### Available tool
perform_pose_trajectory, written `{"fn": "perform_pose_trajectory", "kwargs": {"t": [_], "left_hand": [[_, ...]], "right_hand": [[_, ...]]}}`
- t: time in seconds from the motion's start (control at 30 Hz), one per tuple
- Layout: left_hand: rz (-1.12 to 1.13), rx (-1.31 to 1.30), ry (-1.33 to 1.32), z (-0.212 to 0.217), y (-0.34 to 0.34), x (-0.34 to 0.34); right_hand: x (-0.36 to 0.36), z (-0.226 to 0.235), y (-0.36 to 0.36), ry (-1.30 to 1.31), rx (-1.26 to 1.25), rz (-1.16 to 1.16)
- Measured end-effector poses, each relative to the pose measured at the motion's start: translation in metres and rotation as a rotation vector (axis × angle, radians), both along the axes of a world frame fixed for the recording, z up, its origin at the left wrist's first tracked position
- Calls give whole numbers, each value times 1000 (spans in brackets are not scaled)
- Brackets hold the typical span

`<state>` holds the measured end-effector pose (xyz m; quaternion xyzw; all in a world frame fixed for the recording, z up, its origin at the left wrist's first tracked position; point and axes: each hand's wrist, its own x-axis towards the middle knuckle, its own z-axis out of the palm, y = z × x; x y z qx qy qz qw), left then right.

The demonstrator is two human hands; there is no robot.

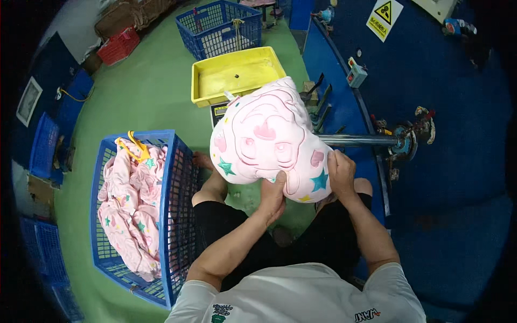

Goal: The person is weighing plush pillows and moving them from a blue crate to another storage area.

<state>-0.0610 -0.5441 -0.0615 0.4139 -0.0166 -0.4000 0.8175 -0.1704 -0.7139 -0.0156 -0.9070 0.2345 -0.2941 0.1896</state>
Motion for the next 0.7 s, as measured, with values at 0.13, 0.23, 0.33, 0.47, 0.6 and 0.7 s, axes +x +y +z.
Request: {"fn": "perform_pose_trajectory", "kwargs": {"t": [0.13, 0.23, 0.33, 0.47, 0.6, 0.7], "left_hand": [[-43, 4, 107, 0, 3, -19], [-64, -43, 100, 4, -13, -34], [-125, -36, 60, -1, -15, -42], [-194, -33, 14, -12, -12, -48], [-177, -40, 11, -27, 4, -39], [-85, -93, 131, -31, 15, -39]], "right_hand": [[5, 15, 12, -10, -108, 75], [-35, -6, -32, -47, 33, -133], [-55, 2, -39, -64, 127, -212], [-51, -5, -29, -55, 13, -187], [-44, -15, -12, -50, 34, -164], [-38, -31, 7, -82, 108, -178]]}}
